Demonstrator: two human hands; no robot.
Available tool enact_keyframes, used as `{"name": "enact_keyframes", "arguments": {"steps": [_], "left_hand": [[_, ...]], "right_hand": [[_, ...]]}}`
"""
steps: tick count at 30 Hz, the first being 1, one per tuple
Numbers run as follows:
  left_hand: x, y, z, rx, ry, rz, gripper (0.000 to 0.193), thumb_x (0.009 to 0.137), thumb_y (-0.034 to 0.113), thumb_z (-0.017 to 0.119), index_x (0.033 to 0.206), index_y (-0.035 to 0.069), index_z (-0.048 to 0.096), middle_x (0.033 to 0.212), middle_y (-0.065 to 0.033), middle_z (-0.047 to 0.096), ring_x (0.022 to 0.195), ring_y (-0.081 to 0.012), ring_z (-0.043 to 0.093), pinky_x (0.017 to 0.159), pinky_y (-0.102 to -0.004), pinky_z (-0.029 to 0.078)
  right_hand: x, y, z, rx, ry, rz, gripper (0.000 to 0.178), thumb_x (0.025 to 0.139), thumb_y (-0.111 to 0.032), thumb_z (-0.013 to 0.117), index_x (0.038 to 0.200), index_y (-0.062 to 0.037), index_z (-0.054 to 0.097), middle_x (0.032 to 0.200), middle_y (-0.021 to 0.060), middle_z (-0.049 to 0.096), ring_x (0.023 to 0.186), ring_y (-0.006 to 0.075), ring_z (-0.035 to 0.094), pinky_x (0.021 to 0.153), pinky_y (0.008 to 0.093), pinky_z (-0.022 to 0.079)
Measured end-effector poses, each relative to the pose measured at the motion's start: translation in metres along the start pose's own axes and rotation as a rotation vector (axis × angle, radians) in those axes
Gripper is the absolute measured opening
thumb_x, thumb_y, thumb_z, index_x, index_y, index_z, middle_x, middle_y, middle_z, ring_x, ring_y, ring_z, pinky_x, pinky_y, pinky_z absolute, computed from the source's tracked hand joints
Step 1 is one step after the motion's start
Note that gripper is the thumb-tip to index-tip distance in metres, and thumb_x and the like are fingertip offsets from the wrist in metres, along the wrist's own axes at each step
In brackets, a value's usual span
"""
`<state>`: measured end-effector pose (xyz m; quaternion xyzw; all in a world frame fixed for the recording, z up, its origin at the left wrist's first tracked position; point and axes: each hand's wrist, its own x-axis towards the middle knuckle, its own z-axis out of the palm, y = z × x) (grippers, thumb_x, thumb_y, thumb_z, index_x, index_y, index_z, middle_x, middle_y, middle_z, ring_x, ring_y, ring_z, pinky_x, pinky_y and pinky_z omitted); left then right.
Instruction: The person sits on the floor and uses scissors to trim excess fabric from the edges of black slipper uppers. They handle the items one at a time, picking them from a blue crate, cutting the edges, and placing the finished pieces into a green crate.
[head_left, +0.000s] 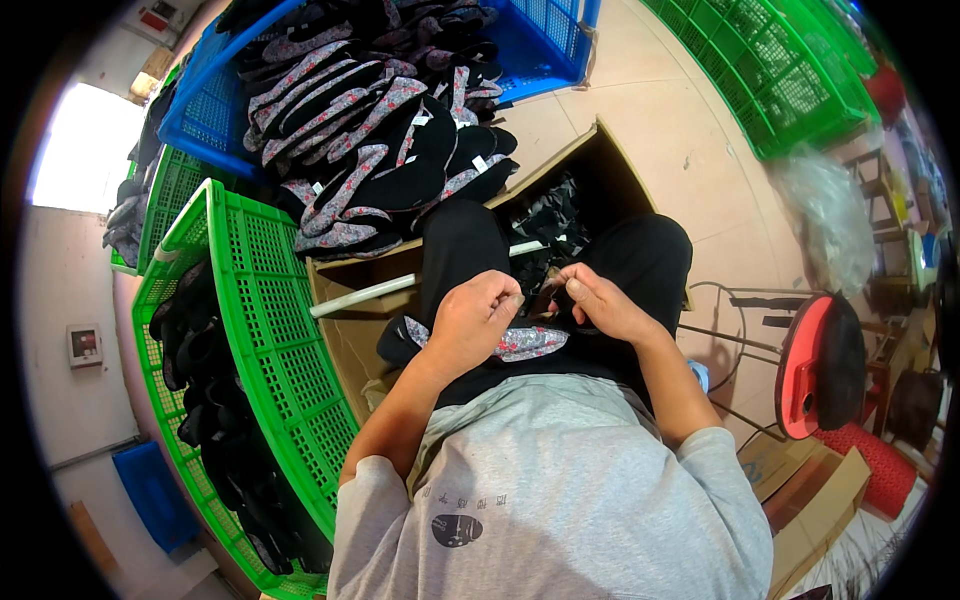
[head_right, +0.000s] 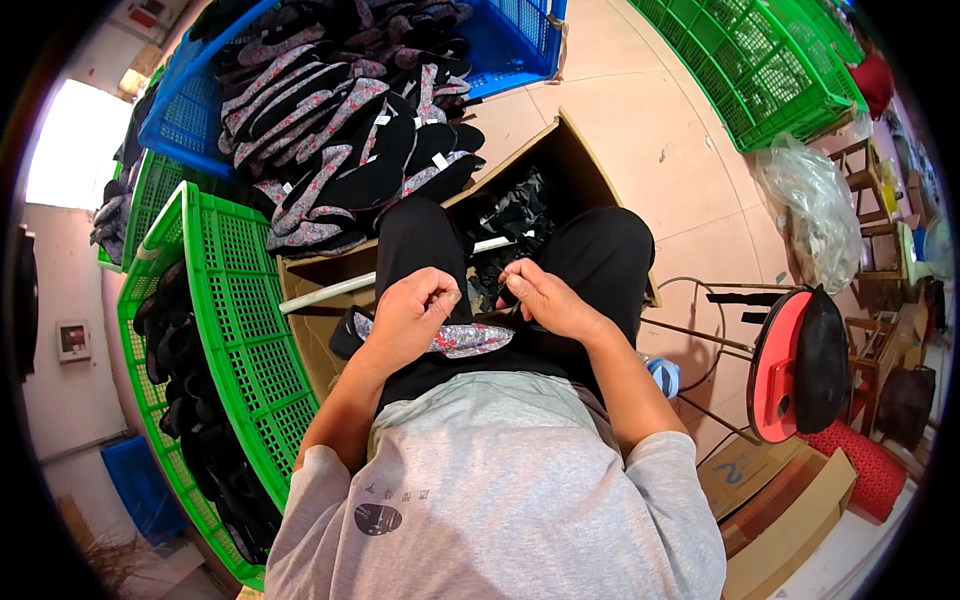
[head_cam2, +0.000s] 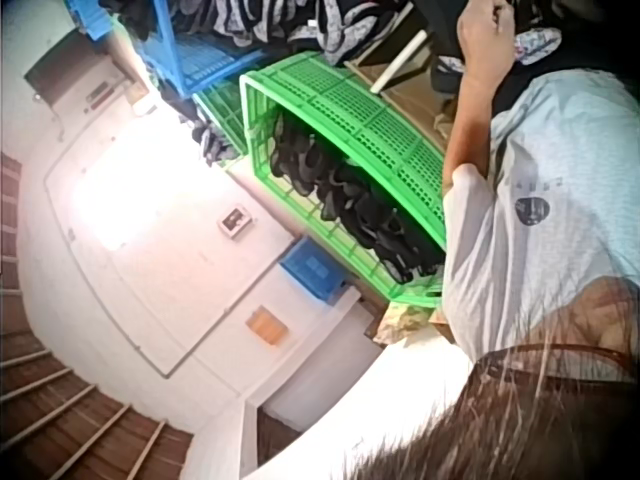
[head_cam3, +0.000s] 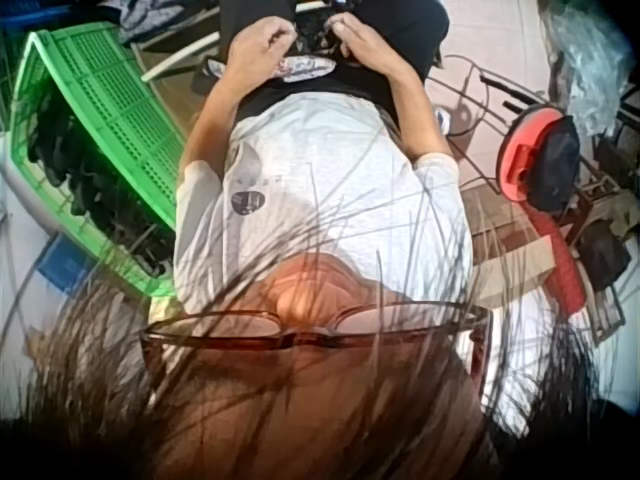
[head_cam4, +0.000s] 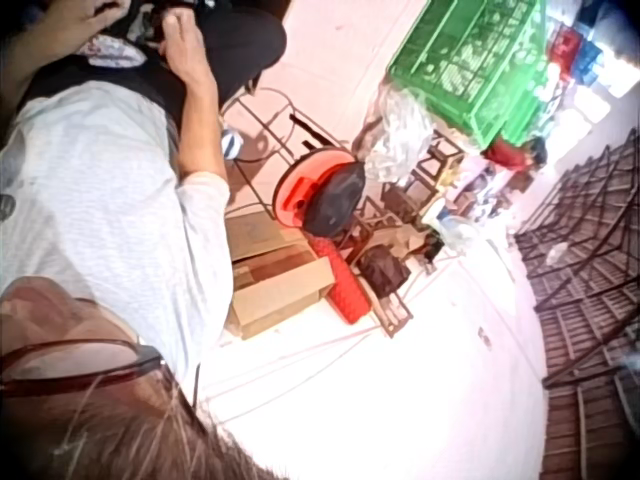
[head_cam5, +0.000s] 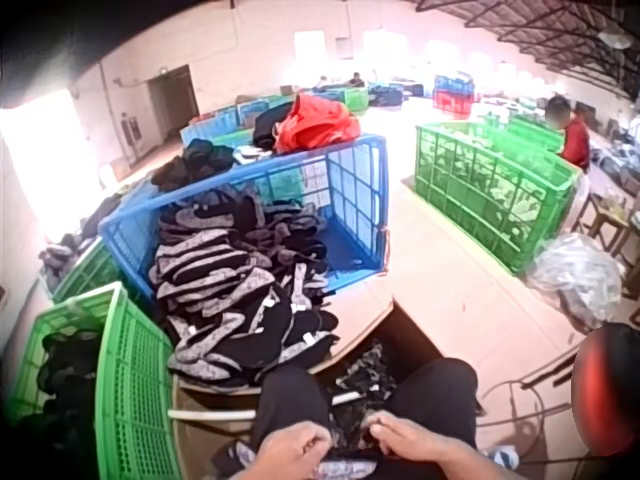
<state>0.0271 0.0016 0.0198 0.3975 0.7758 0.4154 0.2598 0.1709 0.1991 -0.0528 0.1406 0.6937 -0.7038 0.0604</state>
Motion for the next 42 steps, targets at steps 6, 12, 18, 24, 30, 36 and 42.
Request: {"name": "enact_keyframes", "arguments": {"steps": [6, 12, 18, 24, 30, 36, 42], "left_hand": [[0.001, -0.007, 0.006, -0.018, 0.015, 0.017, 0.006, 0.091, 0.008, 0.063, 0.092, 0.002, 0.063, 0.079, -0.0064, 0.06, 0.064, -0.0147, 0.062, 0.058, -0.0286, 0.047], [0.002, -0.008, 0.007, -0.012, 0.017, 0.038, 0.006, 0.091, 0.007, 0.062, 0.092, 0.001, 0.062, 0.078, -0.0067, 0.061, 0.063, -0.0148, 0.063, 0.058, -0.0292, 0.048], [0.004, -0.003, 0.007, -0.033, -0.012, -0.027, 0.009, 0.088, 0.01, 0.062, 0.093, 0.003, 0.064, 0.086, -0.0127, 0.063, 0.079, -0.0314, 0.062, 0.07, -0.0385, 0.049], [0.006, -0.007, 0.009, 0.021, 0.011, 0.036, 0.008, 0.09, 0.009, 0.061, 0.091, 0.002, 0.062, 0.081, -0.0096, 0.061, 0.068, -0.0217, 0.063, 0.063, -0.0335, 0.048], [0.008, -0.009, 0.009, 0.045, 0.019, 0.061, 0.007, 0.091, 0.008, 0.061, 0.091, 0.002, 0.062, 0.077, -0.0082, 0.06, 0.063, -0.0174, 0.063, 0.059, -0.0311, 0.048], [0.009, -0.008, 0.009, 0.005, -0.015, -0.022, 0.01, 0.088, 0.012, 0.061, 0.092, 0.003, 0.063, 0.087, -0.014, 0.063, 0.082, -0.0339, 0.063, 0.072, -0.0408, 0.049], [0.01, -0.008, 0.01, 0.0, -0.011, -0.038, 0.009, 0.088, 0.011, 0.062, 0.092, 0.003, 0.063, 0.086, -0.014, 0.063, 0.081, -0.0339, 0.063, 0.072, -0.0407, 0.05]], "right_hand": [[-0.002, 0.002, 0.005, -0.101, -0.208, -0.037, 0.019, 0.103, -0.019, 0.053, 0.115, -0.0039, 0.054, 0.099, 0.0054, 0.065, 0.089, 0.0131, 0.058, 0.084, 0.0293, 0.048], [-0.004, -0.009, 0.008, -0.032, -0.273, -0.092, 0.025, 0.098, -0.016, 0.061, 0.121, -0.0036, 0.061, 0.107, 0.0056, 0.065, 0.1, 0.0136, 0.058, 0.089, 0.0302, 0.047], [-0.001, -0.013, 0.007, -0.115, -0.284, -0.115, 0.03, 0.096, -0.016, 0.065, 0.122, -0.0029, 0.063, 0.106, 0.0073, 0.066, 0.098, 0.0151, 0.06, 0.089, 0.0307, 0.048], [0.001, -0.008, 0.008, -0.104, -0.253, -0.123, 0.029, 0.094, -0.017, 0.067, 0.119, -0.002, 0.065, 0.103, 0.0086, 0.067, 0.095, 0.0173, 0.061, 0.087, 0.0311, 0.048], [0.004, -0.007, 0.008, -0.081, -0.258, -0.131, 0.028, 0.094, -0.017, 0.068, 0.118, -0.0021, 0.066, 0.101, 0.0076, 0.067, 0.094, 0.0158, 0.061, 0.086, 0.0306, 0.048], [0.005, -0.004, 0.009, -0.063, -0.246, -0.144, 0.026, 0.094, -0.016, 0.067, 0.116, -0.002, 0.066, 0.099, 0.0064, 0.067, 0.092, 0.0141, 0.06, 0.084, 0.0298, 0.049], [0.006, -0.006, 0.009, -0.047, -0.255, -0.116, 0.024, 0.094, -0.014, 0.067, 0.115, -0.0018, 0.067, 0.096, 0.0047, 0.068, 0.089, 0.0125, 0.06, 0.083, 0.0287, 0.049]]}}
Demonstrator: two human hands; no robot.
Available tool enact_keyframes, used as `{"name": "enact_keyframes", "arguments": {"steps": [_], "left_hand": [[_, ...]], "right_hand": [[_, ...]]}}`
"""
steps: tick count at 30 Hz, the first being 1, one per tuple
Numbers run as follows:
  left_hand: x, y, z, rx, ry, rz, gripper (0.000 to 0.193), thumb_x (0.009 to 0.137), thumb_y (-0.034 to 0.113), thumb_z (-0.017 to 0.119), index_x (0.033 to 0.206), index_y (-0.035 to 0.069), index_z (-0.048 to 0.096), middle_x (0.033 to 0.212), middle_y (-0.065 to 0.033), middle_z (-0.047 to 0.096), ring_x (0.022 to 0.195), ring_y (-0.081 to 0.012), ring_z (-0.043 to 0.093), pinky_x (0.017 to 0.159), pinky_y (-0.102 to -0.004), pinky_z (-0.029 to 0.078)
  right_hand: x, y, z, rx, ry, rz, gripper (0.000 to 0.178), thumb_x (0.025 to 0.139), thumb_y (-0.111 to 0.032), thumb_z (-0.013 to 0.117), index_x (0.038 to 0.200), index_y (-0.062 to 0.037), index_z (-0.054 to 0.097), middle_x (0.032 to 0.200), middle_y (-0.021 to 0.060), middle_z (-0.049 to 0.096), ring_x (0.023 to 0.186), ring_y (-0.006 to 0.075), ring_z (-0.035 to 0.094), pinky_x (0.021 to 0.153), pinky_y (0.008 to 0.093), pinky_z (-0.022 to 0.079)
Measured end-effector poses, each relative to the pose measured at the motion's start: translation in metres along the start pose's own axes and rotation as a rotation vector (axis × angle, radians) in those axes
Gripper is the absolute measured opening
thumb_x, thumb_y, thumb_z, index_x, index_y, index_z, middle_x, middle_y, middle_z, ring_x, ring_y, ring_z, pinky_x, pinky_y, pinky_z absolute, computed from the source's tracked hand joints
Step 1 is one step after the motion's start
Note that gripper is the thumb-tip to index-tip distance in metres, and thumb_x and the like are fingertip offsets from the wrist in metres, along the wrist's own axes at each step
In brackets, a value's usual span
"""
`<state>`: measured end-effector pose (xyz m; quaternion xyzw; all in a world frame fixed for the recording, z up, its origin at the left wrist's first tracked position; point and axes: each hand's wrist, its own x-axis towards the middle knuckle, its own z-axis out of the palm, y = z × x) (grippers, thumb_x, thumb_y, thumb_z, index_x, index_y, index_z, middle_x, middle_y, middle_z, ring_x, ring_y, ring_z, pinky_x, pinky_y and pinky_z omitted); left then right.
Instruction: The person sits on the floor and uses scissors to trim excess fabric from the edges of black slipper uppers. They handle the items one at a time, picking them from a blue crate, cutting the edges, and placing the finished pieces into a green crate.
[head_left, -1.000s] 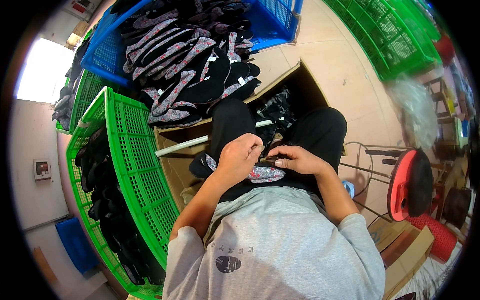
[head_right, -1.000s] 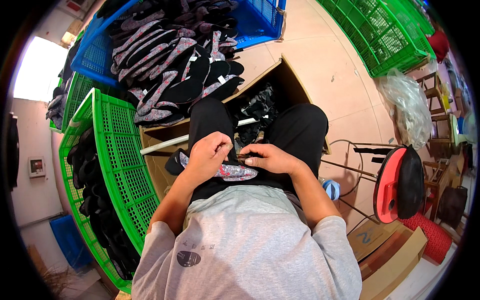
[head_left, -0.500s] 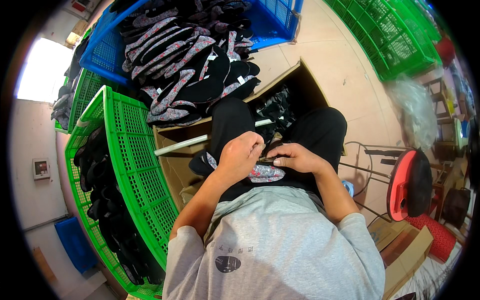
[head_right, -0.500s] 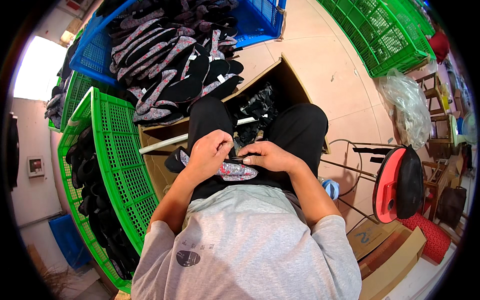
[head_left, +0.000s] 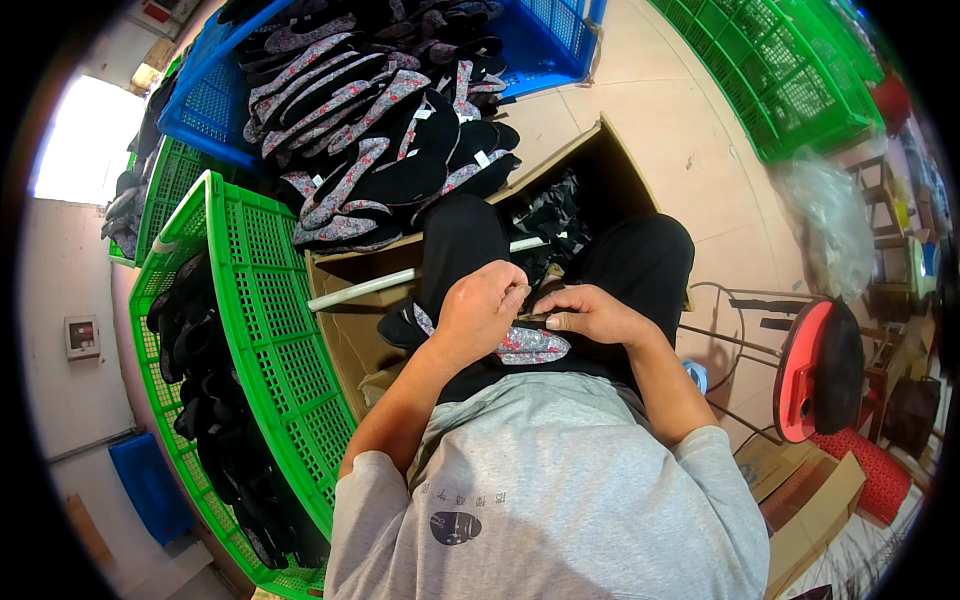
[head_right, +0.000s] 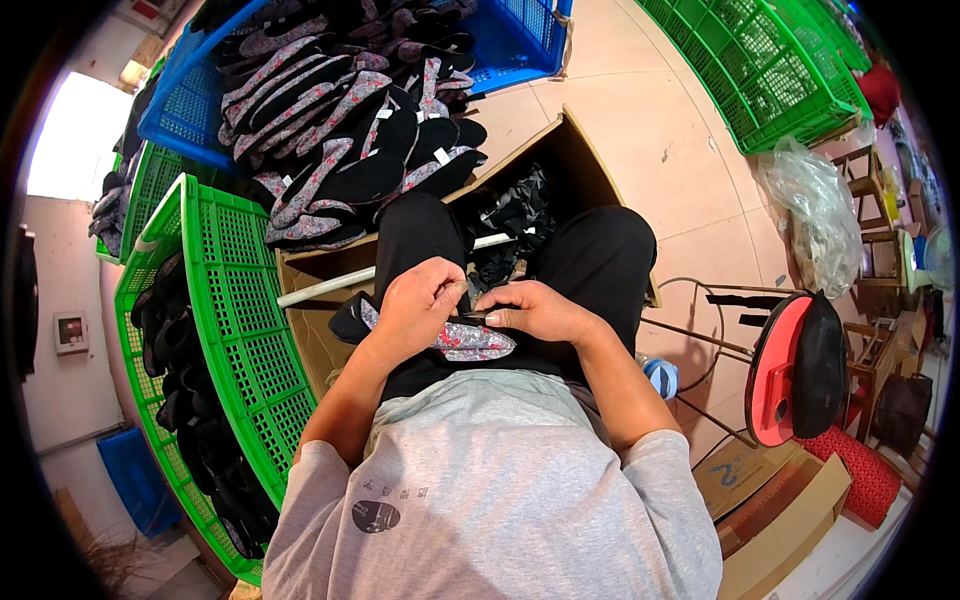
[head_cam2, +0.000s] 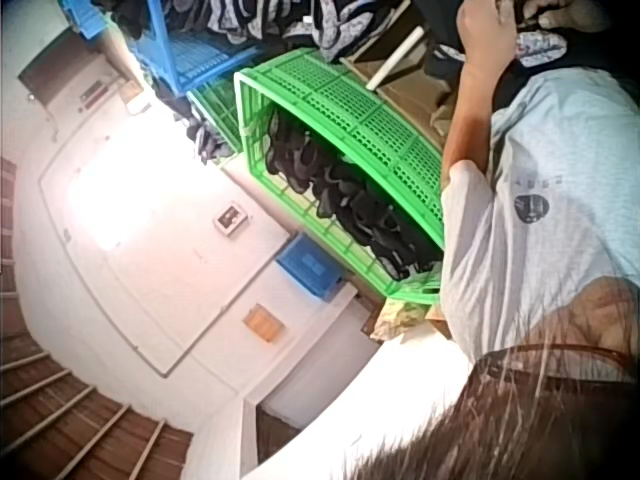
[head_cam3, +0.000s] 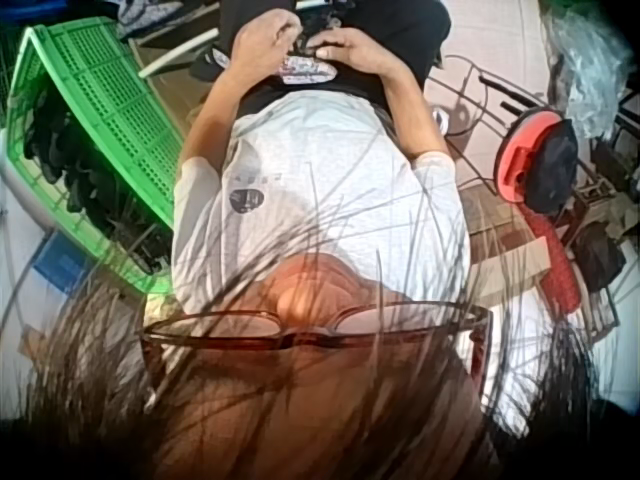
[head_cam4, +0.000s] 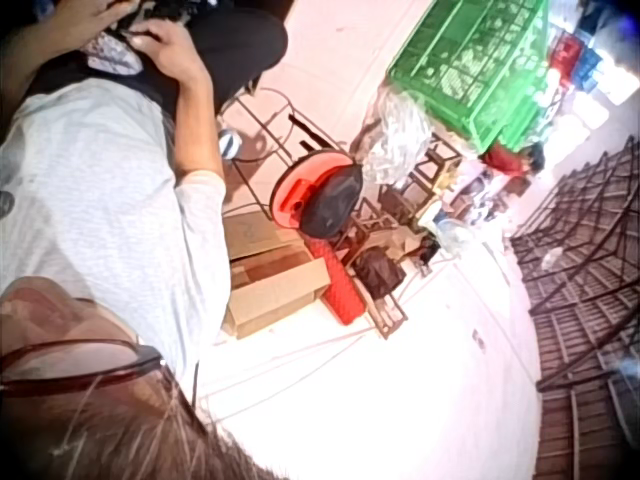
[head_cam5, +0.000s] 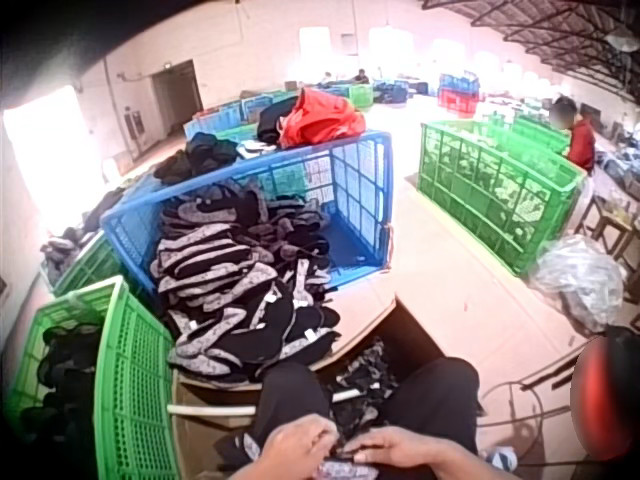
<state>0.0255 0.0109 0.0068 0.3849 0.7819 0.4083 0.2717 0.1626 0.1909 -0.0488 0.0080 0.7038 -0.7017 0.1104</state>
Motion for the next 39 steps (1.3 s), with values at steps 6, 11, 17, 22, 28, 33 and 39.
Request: {"name": "enact_keyframes", "arguments": {"steps": [6, 11, 17, 22, 28, 33, 39], "left_hand": [[0.001, -0.003, 0.001, 0.029, 0.038, 0.023, 0.008, 0.09, 0.009, 0.062, 0.092, 0.002, 0.064, 0.081, -0.0102, 0.063, 0.069, -0.0223, 0.064, 0.063, -0.0331, 0.049], [0.005, -0.011, 0.005, -0.015, 0.094, -0.057, 0.014, 0.092, 0.007, 0.059, 0.103, 0.0, 0.066, 0.086, -0.0087, 0.068, 0.063, -0.0153, 0.065, 0.061, -0.028, 0.05], [0.016, -0.018, 0.008, -0.071, 0.165, -0.006, 0.028, 0.096, 0.005, 0.053, 0.121, 0.001, 0.066, 0.105, -0.0114, 0.072, 0.07, -0.0146, 0.067, 0.065, -0.0265, 0.052], [0.022, -0.014, 0.007, -0.12, 0.165, 0.0, 0.022, 0.092, 0.012, 0.062, 0.109, 0.0, 0.07, 0.096, -0.0123, 0.072, 0.074, -0.0204, 0.07, 0.067, -0.0308, 0.053], [0.009, 0.01, -0.017, 0.429, -0.297, 0.277, 0.051, 0.08, 0.037, 0.074, 0.12, 0.006, 0.065, 0.107, -0.0127, 0.068, 0.097, -0.0332, 0.065, 0.085, -0.0388, 0.052], [0.01, -0.004, -0.021, 0.484, -0.298, 0.081, 0.046, 0.086, 0.043, 0.07, 0.112, 0.006, 0.066, 0.101, -0.0164, 0.068, 0.092, -0.0354, 0.066, 0.082, -0.0418, 0.051], [0.016, -0.03, -0.036, 0.101, -0.024, -0.26, 0.036, 0.096, 0.036, 0.064, 0.093, 0.0, 0.065, 0.08, -0.0117, 0.066, 0.075, -0.0224, 0.064, 0.069, -0.0368, 0.049]], "right_hand": [[0.0, 0.0, 0.001, 0.056, 0.018, 0.01, 0.021, 0.094, -0.011, 0.066, 0.113, -0.0012, 0.067, 0.096, 0.0036, 0.068, 0.09, 0.0111, 0.06, 0.082, 0.0283, 0.049], [-0.008, 0.012, 0.004, 0.186, 0.058, 0.026, 0.026, 0.092, -0.01, 0.07, 0.116, -0.0014, 0.065, 0.098, 0.0004, 0.066, 0.092, 0.0093, 0.058, 0.083, 0.0266, 0.048], [-0.031, 0.018, 0.01, 0.262, 0.064, 0.19, 0.051, 0.079, -0.006, 0.082, 0.125, -0.0015, 0.058, 0.11, -0.0011, 0.06, 0.1, 0.0078, 0.054, 0.09, 0.0249, 0.046], [-0.036, 0.039, 0.022, 0.369, 0.163, 0.182, 0.047, 0.082, -0.007, 0.08, 0.124, -0.0007, 0.058, 0.108, -0.0008, 0.061, 0.097, 0.007, 0.055, 0.089, 0.0254, 0.047], [-0.024, 0.027, 0.026, 0.458, 0.331, 0.192, 0.026, 0.091, -0.019, 0.071, 0.111, -0.0039, 0.064, 0.08, -0.0057, 0.058, 0.066, 0.0035, 0.049, 0.058, 0.0201, 0.039], [0.001, 0.018, 0.032, 0.708, 0.425, 0.233, 0.015, 0.094, -0.025, 0.067, 0.098, -0.0105, 0.064, 0.072, -0.0068, 0.052, 0.058, 0.0025, 0.043, 0.051, 0.0191, 0.031], [0.026, 0.0, 0.043, 0.7, 0.468, 0.103, 0.025, 0.099, -0.035, 0.062, 0.096, -0.0104, 0.061, 0.075, -0.0061, 0.052, 0.062, 0.0037, 0.048, 0.054, 0.02, 0.038]]}}
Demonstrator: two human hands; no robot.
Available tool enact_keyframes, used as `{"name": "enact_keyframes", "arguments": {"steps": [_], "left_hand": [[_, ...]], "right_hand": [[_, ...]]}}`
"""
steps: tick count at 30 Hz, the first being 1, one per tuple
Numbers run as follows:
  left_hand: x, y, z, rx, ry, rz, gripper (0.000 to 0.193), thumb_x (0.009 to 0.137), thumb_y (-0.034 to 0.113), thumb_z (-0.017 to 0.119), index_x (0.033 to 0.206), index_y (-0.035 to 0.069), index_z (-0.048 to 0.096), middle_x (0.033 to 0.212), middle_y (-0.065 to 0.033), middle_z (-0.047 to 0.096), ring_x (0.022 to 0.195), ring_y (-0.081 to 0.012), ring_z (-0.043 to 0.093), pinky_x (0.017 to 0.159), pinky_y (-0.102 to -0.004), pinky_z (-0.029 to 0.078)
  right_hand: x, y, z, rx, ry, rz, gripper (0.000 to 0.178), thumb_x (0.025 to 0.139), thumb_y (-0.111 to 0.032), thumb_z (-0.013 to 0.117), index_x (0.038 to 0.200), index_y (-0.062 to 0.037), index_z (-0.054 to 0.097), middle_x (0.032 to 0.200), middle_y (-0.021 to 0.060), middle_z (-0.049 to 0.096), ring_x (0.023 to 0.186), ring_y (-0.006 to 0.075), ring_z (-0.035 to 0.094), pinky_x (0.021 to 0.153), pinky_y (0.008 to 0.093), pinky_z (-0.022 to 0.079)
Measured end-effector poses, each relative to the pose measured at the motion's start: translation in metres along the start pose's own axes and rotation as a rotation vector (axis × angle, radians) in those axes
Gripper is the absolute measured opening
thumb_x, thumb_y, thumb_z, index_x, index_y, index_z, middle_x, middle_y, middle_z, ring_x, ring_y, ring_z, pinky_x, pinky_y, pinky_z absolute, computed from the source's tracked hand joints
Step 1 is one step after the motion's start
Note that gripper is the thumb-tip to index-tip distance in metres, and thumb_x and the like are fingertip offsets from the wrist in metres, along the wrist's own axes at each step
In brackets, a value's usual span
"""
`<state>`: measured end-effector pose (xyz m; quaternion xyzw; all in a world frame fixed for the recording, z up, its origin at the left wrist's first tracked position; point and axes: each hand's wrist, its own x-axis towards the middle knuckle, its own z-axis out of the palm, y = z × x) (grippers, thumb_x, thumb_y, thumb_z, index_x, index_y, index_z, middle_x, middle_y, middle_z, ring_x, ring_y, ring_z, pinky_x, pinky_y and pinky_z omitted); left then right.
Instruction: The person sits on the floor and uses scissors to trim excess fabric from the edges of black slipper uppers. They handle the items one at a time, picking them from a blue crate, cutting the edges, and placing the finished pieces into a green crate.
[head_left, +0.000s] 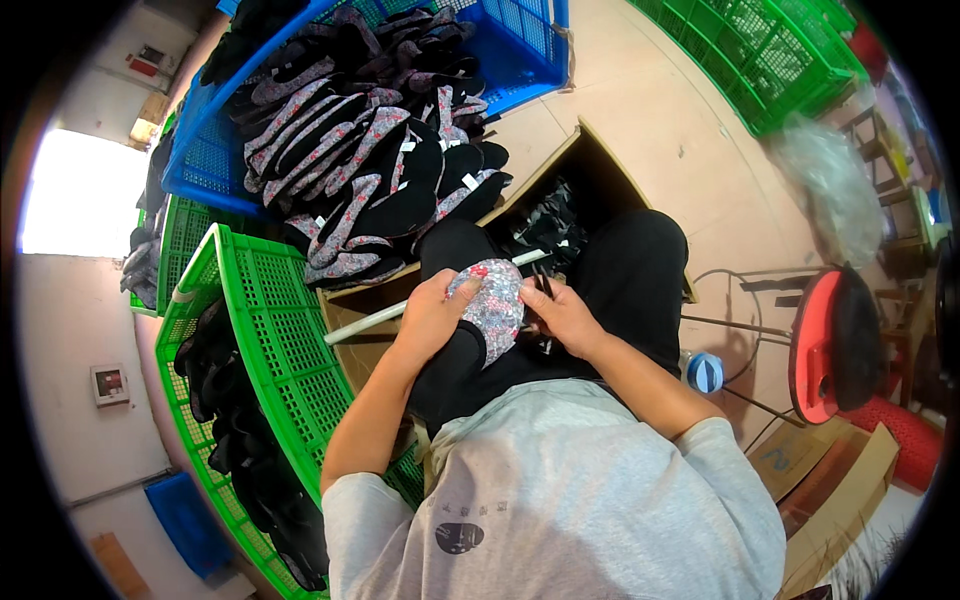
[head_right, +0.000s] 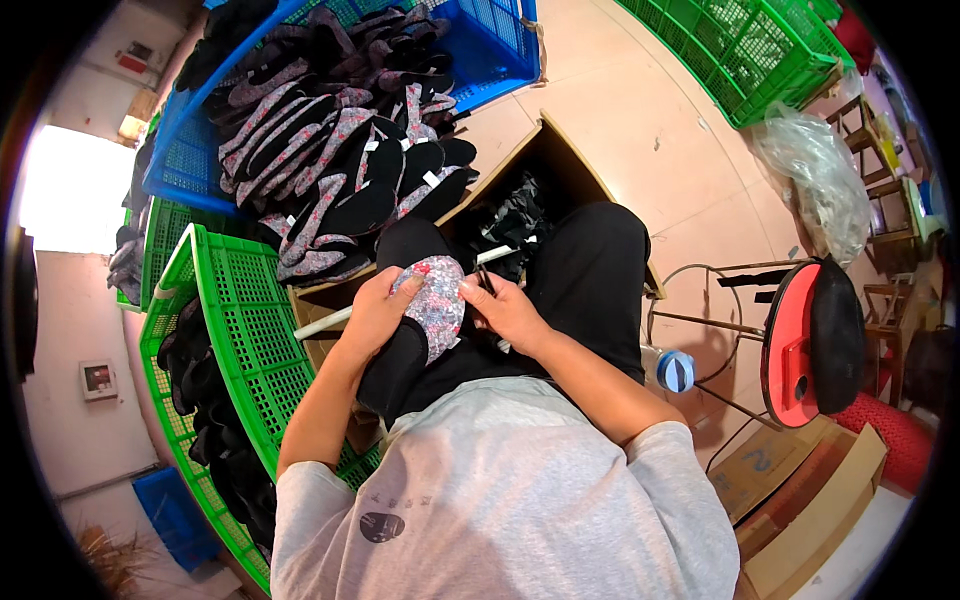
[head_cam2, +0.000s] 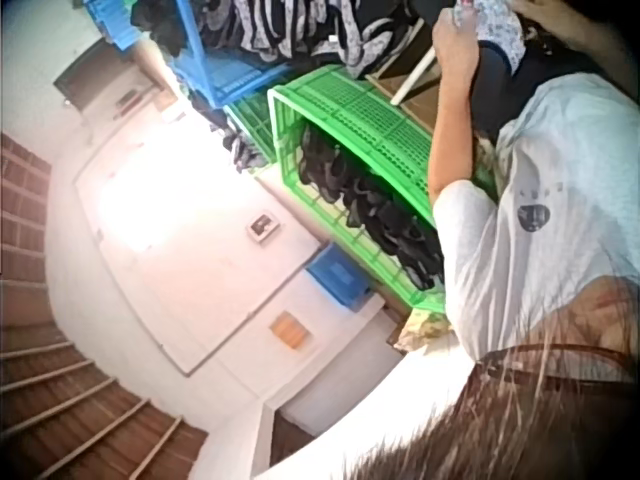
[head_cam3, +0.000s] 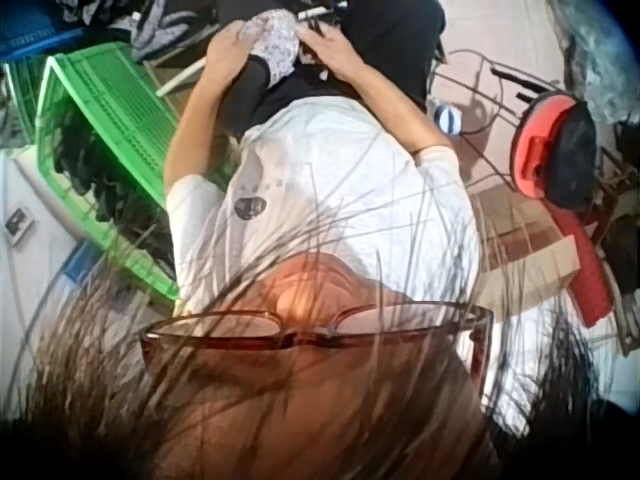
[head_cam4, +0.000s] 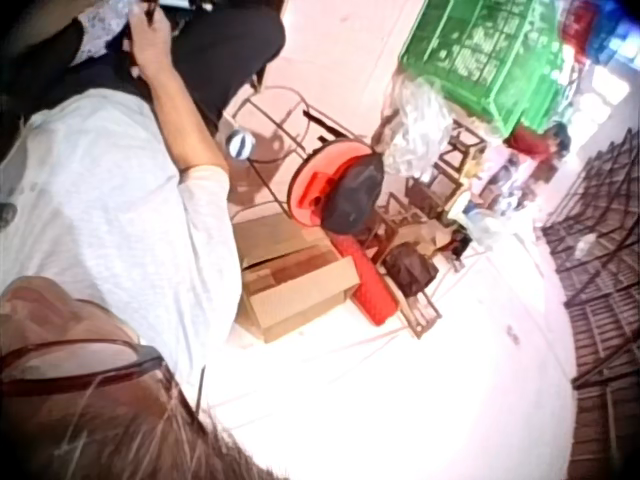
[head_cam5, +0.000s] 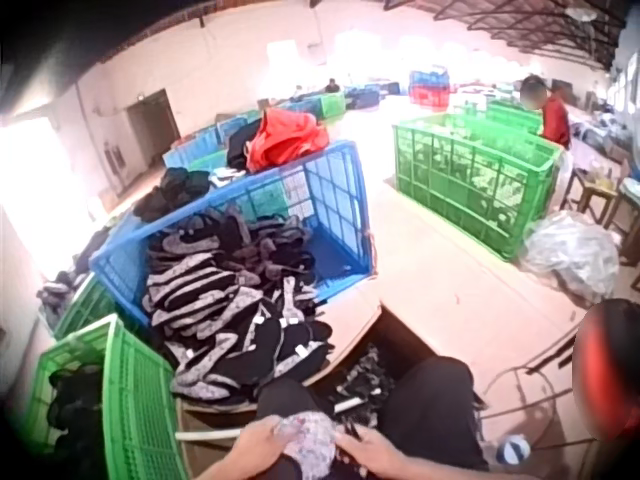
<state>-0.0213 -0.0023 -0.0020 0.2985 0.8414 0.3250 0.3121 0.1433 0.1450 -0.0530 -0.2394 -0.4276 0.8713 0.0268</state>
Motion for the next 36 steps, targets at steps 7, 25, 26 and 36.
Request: {"name": "enact_keyframes", "arguments": {"steps": [7, 25, 26, 36], "left_hand": [[-0.004, 0.004, 0.004, -1.024, -0.103, -0.275, 0.035, 0.103, 0.032, 0.049, 0.109, 0.0, 0.062, 0.096, -0.0118, 0.07, 0.08, -0.0204, 0.07, 0.071, -0.0343, 0.06], [-0.012, -0.043, 0.057, -1.805, -0.673, -0.241, 0.025, 0.082, -0.004, 0.059, 0.107, 0.0, 0.058, 0.088, -0.013, 0.065, 0.05, -0.011, 0.052, 0.051, -0.024, 0.039], [-0.012, -0.043, 0.057, -1.8, -0.657, -0.271, 0.023, 0.084, 0.0, 0.059, 0.107, 0.0, 0.058, 0.086, -0.013, 0.065, 0.05, -0.0116, 0.051, 0.051, -0.0246, 0.038], [-0.006, 0.011, -0.007, -0.872, 0.217, -0.142, 0.034, 0.104, 0.035, 0.049, 0.096, 0.005, 0.065, 0.072, -0.0037, 0.06, 0.069, -0.0119, 0.059, 0.064, -0.0314, 0.048]], "right_hand": [[-0.003, -0.012, 0.021, -0.265, -0.183, -0.085, 0.028, 0.099, -0.033, 0.062, 0.094, -0.0061, 0.06, 0.077, -0.0009, 0.062, 0.061, 0.0047, 0.049, 0.055, 0.0215, 0.041], [-0.006, -0.006, 0.016, 0.124, -0.176, -0.055, 0.02, 0.102, -0.026, 0.057, 0.096, -0.0076, 0.059, 0.079, 0.0042, 0.066, 0.057, 0.0053, 0.047, 0.049, 0.0192, 0.033], [-0.006, -0.006, 0.016, 0.128, -0.175, -0.054, 0.02, 0.102, -0.027, 0.057, 0.097, -0.0079, 0.059, 0.08, 0.0041, 0.066, 0.057, 0.0054, 0.047, 0.049, 0.019, 0.033], [-0.005, -0.025, -0.003, 0.073, -0.074, -0.037, 0.025, 0.102, -0.034, 0.055, 0.106, -0.0097, 0.061, 0.096, 0.0071, 0.071, 0.066, 0.0063, 0.058, 0.049, 0.0167, 0.035]]}}
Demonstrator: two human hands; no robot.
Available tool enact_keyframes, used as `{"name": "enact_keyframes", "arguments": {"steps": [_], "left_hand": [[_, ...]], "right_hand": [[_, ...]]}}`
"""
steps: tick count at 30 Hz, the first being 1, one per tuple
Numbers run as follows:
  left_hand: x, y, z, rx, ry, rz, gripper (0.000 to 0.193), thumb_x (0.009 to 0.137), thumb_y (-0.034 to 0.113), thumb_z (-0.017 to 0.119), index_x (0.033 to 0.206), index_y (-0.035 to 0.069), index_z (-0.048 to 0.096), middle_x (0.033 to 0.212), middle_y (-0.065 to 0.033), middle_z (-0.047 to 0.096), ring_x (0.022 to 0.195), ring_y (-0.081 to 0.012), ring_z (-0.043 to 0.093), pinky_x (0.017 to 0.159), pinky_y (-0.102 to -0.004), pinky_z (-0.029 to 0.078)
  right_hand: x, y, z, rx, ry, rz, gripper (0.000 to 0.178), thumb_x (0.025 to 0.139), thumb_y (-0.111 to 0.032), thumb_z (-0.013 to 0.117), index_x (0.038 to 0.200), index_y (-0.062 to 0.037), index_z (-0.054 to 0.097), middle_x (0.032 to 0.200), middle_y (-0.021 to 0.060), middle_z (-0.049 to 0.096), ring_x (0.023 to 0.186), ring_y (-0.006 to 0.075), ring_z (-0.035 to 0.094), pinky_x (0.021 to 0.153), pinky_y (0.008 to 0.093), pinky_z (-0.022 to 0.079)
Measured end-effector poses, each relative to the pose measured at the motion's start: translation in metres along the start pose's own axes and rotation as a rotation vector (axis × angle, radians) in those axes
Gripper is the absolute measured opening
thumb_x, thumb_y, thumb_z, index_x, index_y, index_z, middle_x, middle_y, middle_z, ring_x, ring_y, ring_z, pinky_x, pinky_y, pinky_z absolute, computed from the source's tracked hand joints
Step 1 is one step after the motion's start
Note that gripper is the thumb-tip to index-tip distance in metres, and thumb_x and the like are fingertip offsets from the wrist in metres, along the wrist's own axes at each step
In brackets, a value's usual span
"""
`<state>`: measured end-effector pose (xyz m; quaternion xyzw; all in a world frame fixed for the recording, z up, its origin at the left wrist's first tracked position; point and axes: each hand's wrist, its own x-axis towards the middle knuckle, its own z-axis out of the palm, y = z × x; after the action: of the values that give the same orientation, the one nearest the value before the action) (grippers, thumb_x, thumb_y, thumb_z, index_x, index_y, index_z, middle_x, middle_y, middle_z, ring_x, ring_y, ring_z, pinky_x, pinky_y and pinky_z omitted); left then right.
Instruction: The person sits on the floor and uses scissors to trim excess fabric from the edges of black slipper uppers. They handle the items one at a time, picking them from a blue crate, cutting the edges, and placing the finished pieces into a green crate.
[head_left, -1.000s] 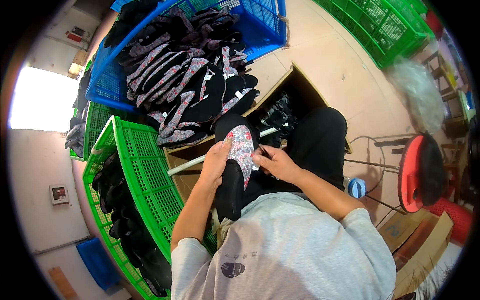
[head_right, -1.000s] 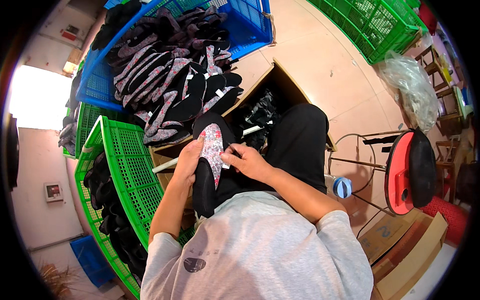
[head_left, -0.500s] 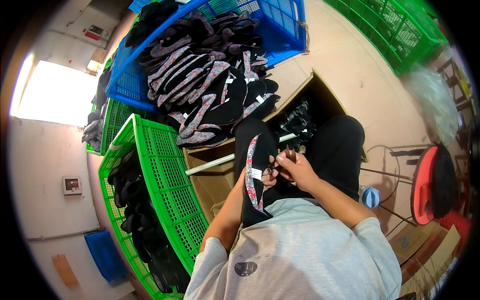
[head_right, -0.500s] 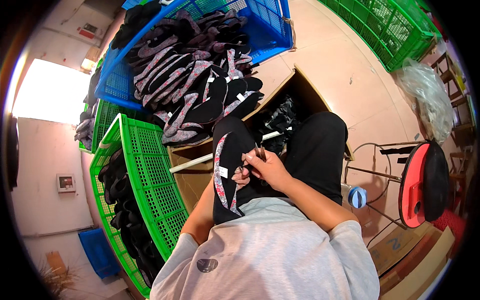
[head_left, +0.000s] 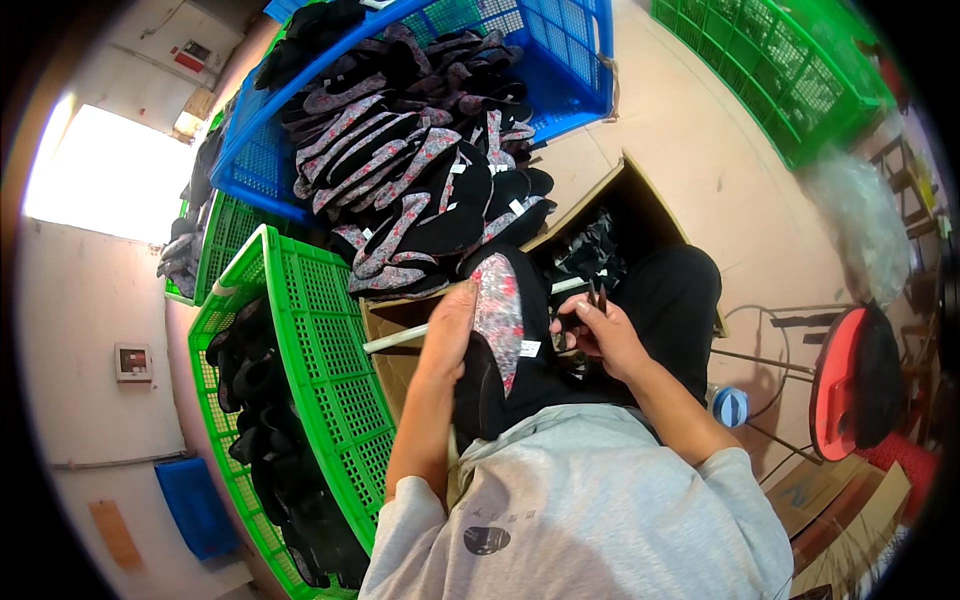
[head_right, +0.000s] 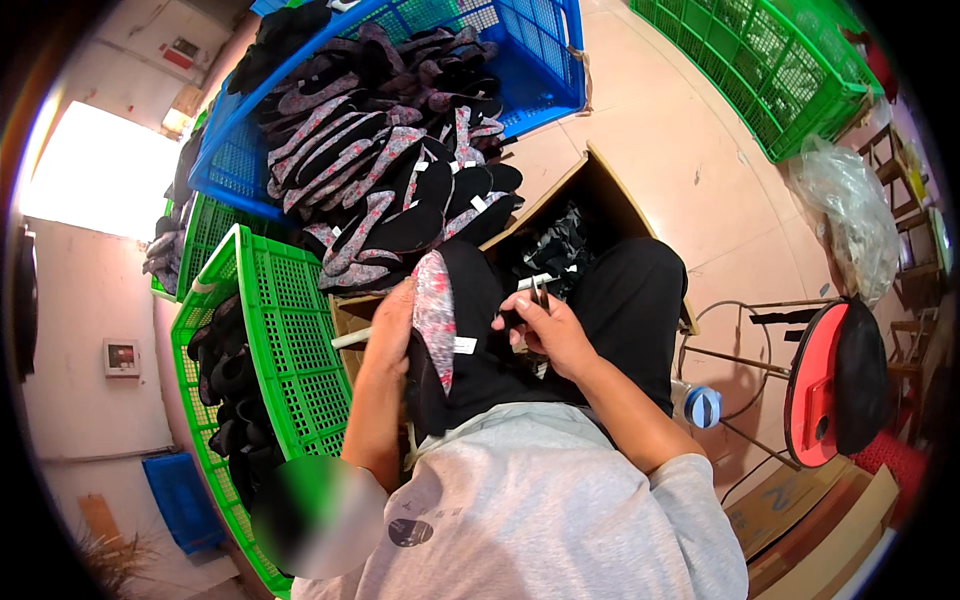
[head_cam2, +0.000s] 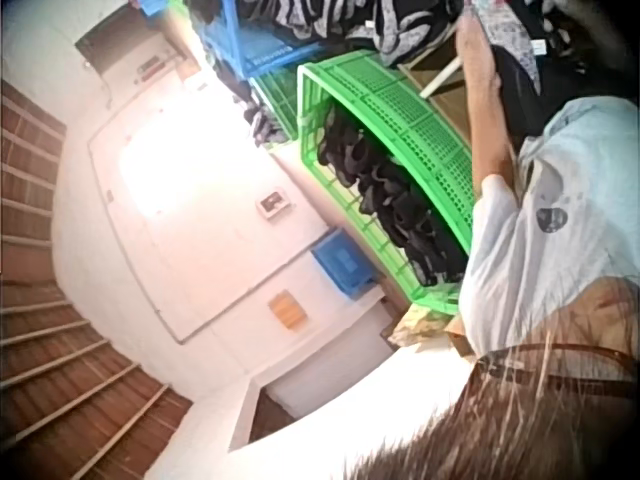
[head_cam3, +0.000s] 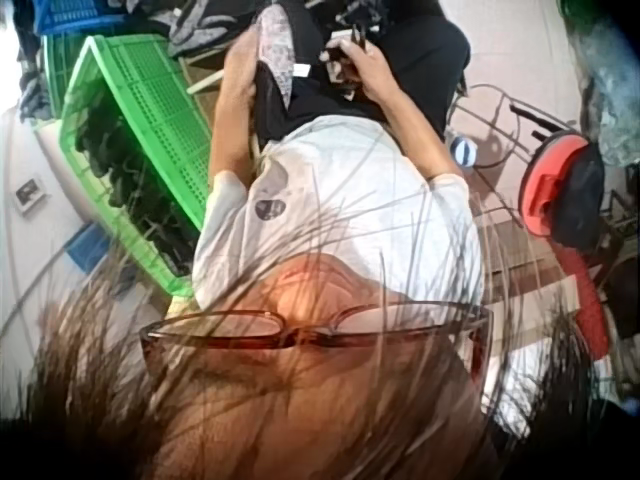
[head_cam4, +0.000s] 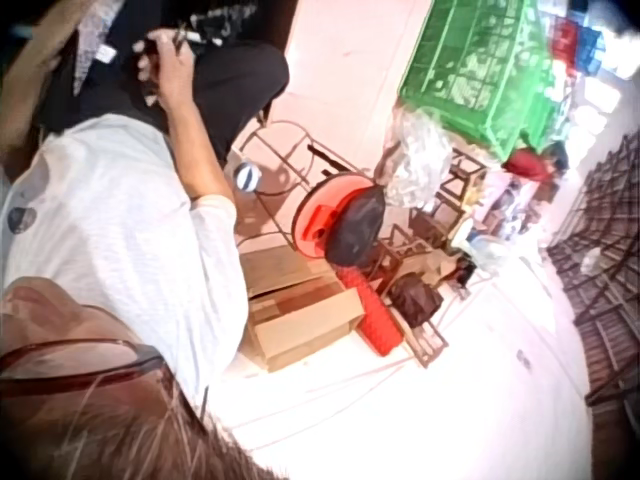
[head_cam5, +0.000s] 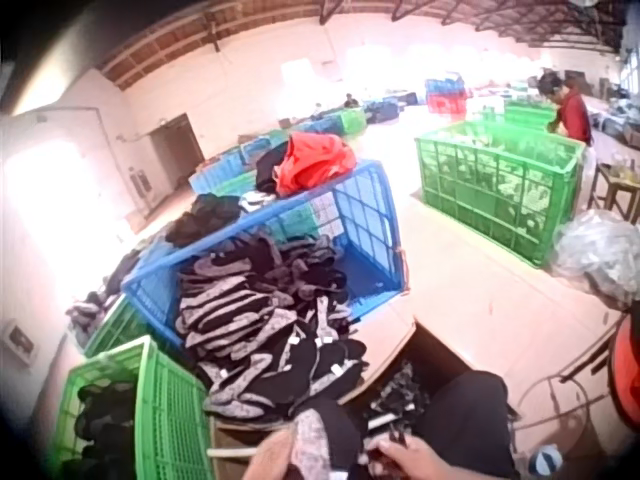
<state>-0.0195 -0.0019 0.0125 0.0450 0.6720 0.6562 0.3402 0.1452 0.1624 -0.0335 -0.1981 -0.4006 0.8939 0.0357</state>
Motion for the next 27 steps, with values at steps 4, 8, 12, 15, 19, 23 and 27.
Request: {"name": "enact_keyframes", "arguments": {"steps": [4, 8, 12, 15, 19, 23, 27], "left_hand": [[-0.012, 0.042, -0.009, 1.038, -0.059, 0.546, 0.028, 0.101, 0.031, 0.051, 0.096, 0.007, 0.066, 0.077, -0.0113, 0.065, 0.075, -0.0242, 0.065, 0.067, -0.039, 0.05], [-0.023, 0.057, 0.02, 1.293, -0.22, 0.733, 0.027, 0.098, 0.031, 0.054, 0.093, 0.008, 0.067, 0.078, -0.0157, 0.064, 0.074, -0.0365, 0.063, 0.065, -0.0452, 0.049], [-0.021, 0.053, 0.039, 1.233, -0.107, 0.857, 0.019, 0.091, 0.024, 0.065, 0.089, 0.006, 0.067, 0.081, -0.0134, 0.064, 0.076, -0.0348, 0.063, 0.066, -0.0443, 0.049], [-0.018, 0.044, 0.055, 0.929, 0.141, 1.121, 0.01, 0.082, 0.007, 0.072, 0.087, 0.002, 0.065, 0.083, -0.0124, 0.063, 0.075, -0.0312, 0.061, 0.067, -0.0386, 0.049], [-0.036, 0.007, 0.066, 0.47, 0.013, 0.72, 0.008, 0.087, 0.001, 0.069, 0.095, 0.0, 0.065, 0.09, -0.0094, 0.065, 0.083, -0.0196, 0.066, 0.075, -0.0297, 0.052], [-0.026, -0.023, 0.09, 0.035, -0.237, 0.249, 0.039, 0.094, 0.005, 0.065, 0.13, -0.005, 0.054, 0.12, -0.0131, 0.063, 0.108, -0.0179, 0.062, 0.093, -0.0281, 0.05], [-0.017, -0.042, 0.111, -0.367, -0.435, -0.041, 0.04, 0.098, 0.018, 0.062, 0.131, -0.002, 0.049, 0.124, -0.0116, 0.058, 0.119, -0.02, 0.054, 0.108, -0.0337, 0.039]], "right_hand": [[0.001, -0.027, 0.008, -0.037, 0.046, -0.085, 0.03, 0.101, -0.032, 0.056, 0.118, -0.0073, 0.061, 0.1, 0.0042, 0.069, 0.072, 0.0048, 0.059, 0.05, 0.0163, 0.033], [0.006, -0.038, 0.02, -0.253, -0.074, -0.158, 0.034, 0.096, -0.027, 0.062, 0.125, -0.0072, 0.061, 0.085, -0.006, 0.06, 0.063, 0.0007, 0.046, 0.052, 0.0162, 0.031], [0.01, -0.027, 0.016, -0.233, 0.018, -0.109, 0.023, 0.096, -0.022, 0.066, 0.112, -0.0058, 0.063, 0.084, -0.0038, 0.062, 0.068, 0.0023, 0.052, 0.06, 0.019, 0.04], [0.006, -0.028, 0.003, -0.113, 0.139, -0.193, 0.021, 0.096, -0.019, 0.067, 0.109, -0.0021, 0.063, 0.09, -0.0006, 0.066, 0.077, 0.0062, 0.06, 0.072, 0.0231, 0.049], [-0.009, -0.042, -0.022, 0.021, 0.341, -0.319, 0.017, 0.095, -0.015, 0.067, 0.106, -0.0018, 0.062, 0.093, 0.0022, 0.068, 0.08, 0.0083, 0.063, 0.074, 0.0249, 0.052], [-0.027, -0.05, -0.04, -0.19, 0.439, -0.533, 0.021, 0.095, -0.015, 0.067, 0.11, -0.0015, 0.062, 0.098, 0.0033, 0.065, 0.081, 0.0072, 0.058, 0.072, 0.0222, 0.047], [-0.049, -0.046, -0.052, -0.435, 0.455, -0.665, 0.024, 0.093, -0.009, 0.069, 0.113, 0.0022, 0.061, 0.105, 0.0058, 0.065, 0.092, 0.0098, 0.059, 0.086, 0.0252, 0.049]]}}
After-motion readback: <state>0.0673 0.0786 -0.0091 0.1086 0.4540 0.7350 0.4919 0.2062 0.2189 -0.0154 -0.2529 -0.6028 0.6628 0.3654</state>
